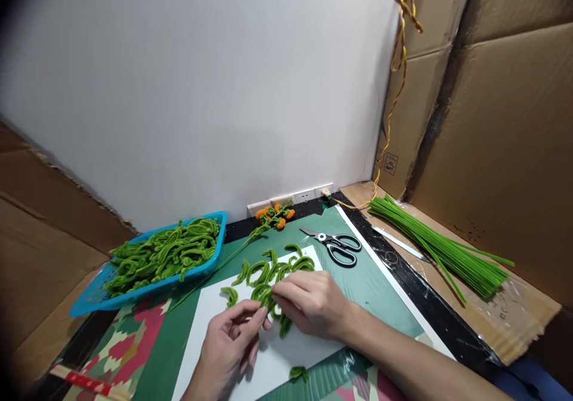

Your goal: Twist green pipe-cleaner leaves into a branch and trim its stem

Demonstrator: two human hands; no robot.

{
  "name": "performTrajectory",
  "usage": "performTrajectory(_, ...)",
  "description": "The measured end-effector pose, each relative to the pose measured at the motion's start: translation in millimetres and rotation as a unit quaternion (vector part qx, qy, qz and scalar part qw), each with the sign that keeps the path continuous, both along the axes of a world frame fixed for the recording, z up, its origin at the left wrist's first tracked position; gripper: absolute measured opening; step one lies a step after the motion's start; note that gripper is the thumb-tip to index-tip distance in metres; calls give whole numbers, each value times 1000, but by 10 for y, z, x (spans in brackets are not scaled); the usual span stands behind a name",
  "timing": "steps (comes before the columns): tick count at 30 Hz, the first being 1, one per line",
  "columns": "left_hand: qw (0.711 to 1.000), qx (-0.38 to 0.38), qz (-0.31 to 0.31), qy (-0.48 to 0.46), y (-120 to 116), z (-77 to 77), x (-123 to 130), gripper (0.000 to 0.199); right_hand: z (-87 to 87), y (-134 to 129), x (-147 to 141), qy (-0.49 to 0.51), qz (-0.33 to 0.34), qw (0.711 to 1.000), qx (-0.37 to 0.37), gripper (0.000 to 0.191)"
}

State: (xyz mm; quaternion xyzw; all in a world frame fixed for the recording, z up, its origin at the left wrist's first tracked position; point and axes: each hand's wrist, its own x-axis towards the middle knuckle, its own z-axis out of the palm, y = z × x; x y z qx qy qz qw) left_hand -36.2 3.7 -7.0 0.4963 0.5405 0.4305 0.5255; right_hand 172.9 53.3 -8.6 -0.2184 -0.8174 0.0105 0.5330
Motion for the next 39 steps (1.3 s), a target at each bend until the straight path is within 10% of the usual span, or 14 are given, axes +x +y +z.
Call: performTrajectory(39, 943, 227, 15, 244, -162, -38, -11, 30, -42, -67, -14, -87, 12, 996, -9, 15)
